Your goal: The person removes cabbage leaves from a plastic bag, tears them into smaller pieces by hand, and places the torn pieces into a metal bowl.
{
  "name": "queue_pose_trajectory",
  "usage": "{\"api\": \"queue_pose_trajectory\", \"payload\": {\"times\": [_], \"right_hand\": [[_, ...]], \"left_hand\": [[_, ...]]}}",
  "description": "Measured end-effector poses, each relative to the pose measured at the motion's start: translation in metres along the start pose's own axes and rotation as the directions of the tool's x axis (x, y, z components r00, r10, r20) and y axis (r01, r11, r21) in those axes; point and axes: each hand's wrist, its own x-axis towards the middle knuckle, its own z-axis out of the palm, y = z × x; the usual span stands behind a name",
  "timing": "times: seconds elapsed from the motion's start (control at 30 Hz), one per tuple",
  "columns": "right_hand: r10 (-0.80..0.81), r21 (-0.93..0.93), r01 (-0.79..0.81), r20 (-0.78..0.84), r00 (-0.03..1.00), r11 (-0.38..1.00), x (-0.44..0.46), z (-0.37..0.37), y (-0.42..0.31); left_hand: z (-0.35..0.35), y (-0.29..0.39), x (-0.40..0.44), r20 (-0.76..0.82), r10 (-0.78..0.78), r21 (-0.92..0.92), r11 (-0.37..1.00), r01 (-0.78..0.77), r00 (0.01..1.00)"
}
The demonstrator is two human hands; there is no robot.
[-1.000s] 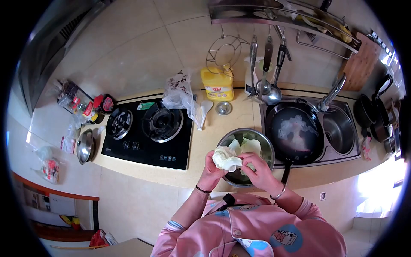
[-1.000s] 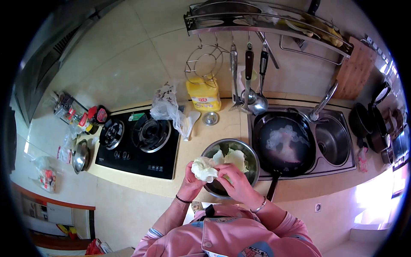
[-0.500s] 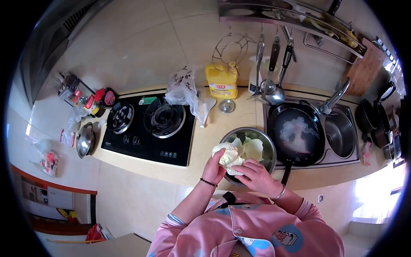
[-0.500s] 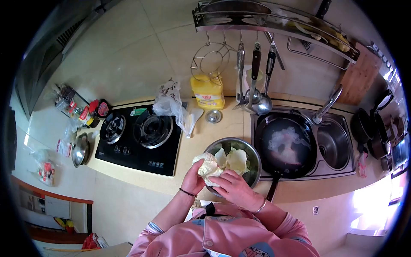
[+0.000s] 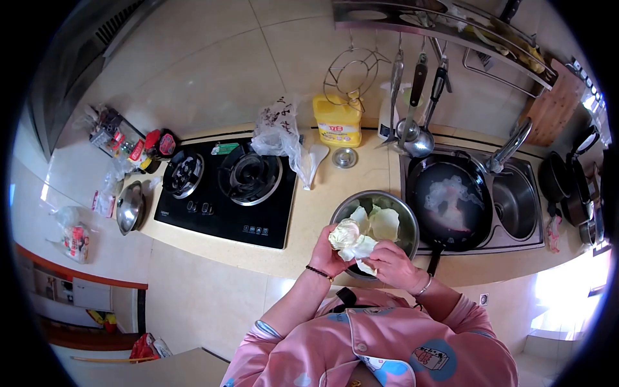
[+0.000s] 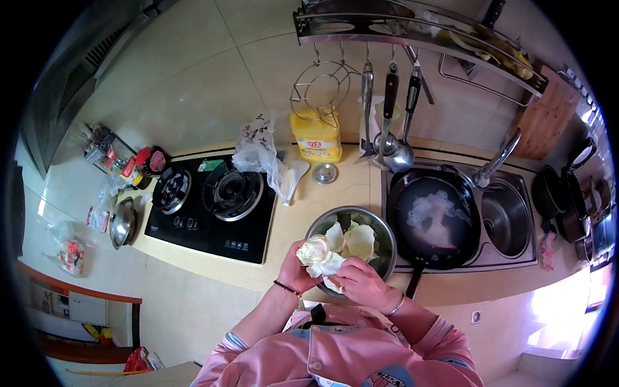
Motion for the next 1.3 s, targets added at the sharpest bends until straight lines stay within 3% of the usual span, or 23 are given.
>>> {"api": "queue_pose_trajectory", "payload": {"times": [0.1,0.17,0.2,0.23,0.27,0.3,0.33,0.37,0.4,0.47,0.5,0.57,0.6,0.63,0.7,0.73,0.83,0.87,0.9,0.97,1.07,1.13,1.3], "right_hand": [[0.04,0.05,-0.046,0.11,0.993,0.998,0.002,-0.008,0.002],[0.091,0.063,-0.096,0.086,0.992,0.993,0.016,-0.014,-0.006],[0.142,0.076,-0.146,0.063,0.988,0.986,0.021,-0.017,-0.01],[0.143,0.075,-0.147,0.062,0.988,0.986,0.022,-0.019,-0.01],[0.331,0.25,-0.35,0.117,0.936,0.903,0.024,-0.021,-0.009],[0.491,0.399,-0.529,0.202,0.848,0.749,0.028,-0.024,-0.01],[0.806,0.441,-0.863,0.401,0.435,0.246,0.035,-0.031,-0.011],[0.809,0.442,-0.863,0.398,0.432,0.244,0.035,-0.027,-0.008],[0.81,0.363,-0.865,0.35,0.47,0.345,0.031,-0.017,0.001],[0.741,0.241,-0.815,0.339,0.579,0.527,0.012,0.008,0.025],[0.745,0.241,-0.816,0.334,0.578,0.525,0.003,0.016,0.035],[0.545,0.582,-0.808,0.649,0.53,0.093,-0.006,0.026,0.045],[0.528,0.546,-0.837,0.72,0.451,-0.03,0.013,0.007,0.032],[0.526,0.546,-0.837,0.721,0.45,-0.032,0.014,0.01,0.029],[0.564,0.405,-0.885,0.797,0.219,-0.229,0.014,0.015,0.024],[0.572,0.527,-0.791,0.768,0.288,-0.31,0.008,0.023,0.023],[0.632,0.593,-0.729,0.719,0.289,-0.341,0.007,0.035,0.017],[0.714,0.687,-0.72,0.55,0.433,-0.093,0.005,0.043,0.012],[0.715,0.688,-0.72,0.55,0.432,-0.094,0.004,0.043,0.014],[0.679,0.459,-0.798,0.442,0.586,0.391,0.007,0.032,0.016],[0.668,0.255,-0.835,0.506,0.546,0.488,0.027,0.007,0.011],[0.653,0.155,-0.845,0.568,0.501,0.512,0.028,0.004,0.01],[0.57,0.099,-0.737,0.57,0.592,0.668,0.021,0.008,0.016]], "left_hand": [[0.008,-0.001,-0.004,-0.099,0.009,0.044,0.999,-0.004,0.995],[0.005,-0.005,0.005,0.0,0.229,0.091,0.969,-0.228,0.973],[0.007,-0.006,0.003,0.0,0.228,0.092,0.97,-0.227,0.974],[0.01,-0.008,0.0,-0.008,0.399,0.223,0.894,-0.388,0.917],[0.013,-0.009,-0.001,0.009,0.557,0.35,0.776,-0.524,0.831],[0.013,-0.01,0.001,0.013,0.554,0.351,0.777,-0.523,0.832],[0.012,-0.012,0.002,0.08,0.611,0.406,0.702,-0.586,0.788],[0.011,-0.015,0.002,0.15,0.658,0.453,0.618,-0.643,0.738],[0.013,-0.02,0.001,0.145,0.68,0.476,0.59,-0.653,0.719],[0.011,-0.019,-0.001,0.166,0.672,0.524,0.56,-0.642,0.722],[0.01,-0.018,-0.002,0.184,0.666,0.569,0.528,-0.631,0.723],[0.008,-0.019,-0.001,0.212,0.647,0.557,0.536,-0.635,0.732],[0.008,-0.019,-0.001,0.231,0.618,0.529,0.569,-0.63,0.752],[0.007,-0.019,-0.001,0.249,0.588,0.5,0.603,-0.622,0.77],[0.008,-0.02,-0.003,0.263,0.589,0.529,0.574,-0.625,0.764],[0.009,-0.02,-0.004,0.278,0.59,0.556,0.545,-0.628,0.758],[0.006,-0.021,-0.002,0.291,0.645,0.497,0.529,-0.687,0.707],[0.007,-0.021,-0.003,0.291,0.644,0.498,0.53,-0.687,0.707],[0.009,-0.02,-0.004,0.243,0.642,0.5,0.56,-0.661,0.728],[0.012,-0.019,-0.003,0.194,0.634,0.5,0.593,-0.631,0.749],[0.005,-0.016,0.007,0.045,0.508,0.375,0.789,-0.486,0.86],[-0.006,-0.015,0.015,0.014,0.466,0.348,0.827,-0.441,0.885],[-0.012,-0.012,0.02,-0.006,0.329,0.212,0.924,-0.32,0.944]]}}
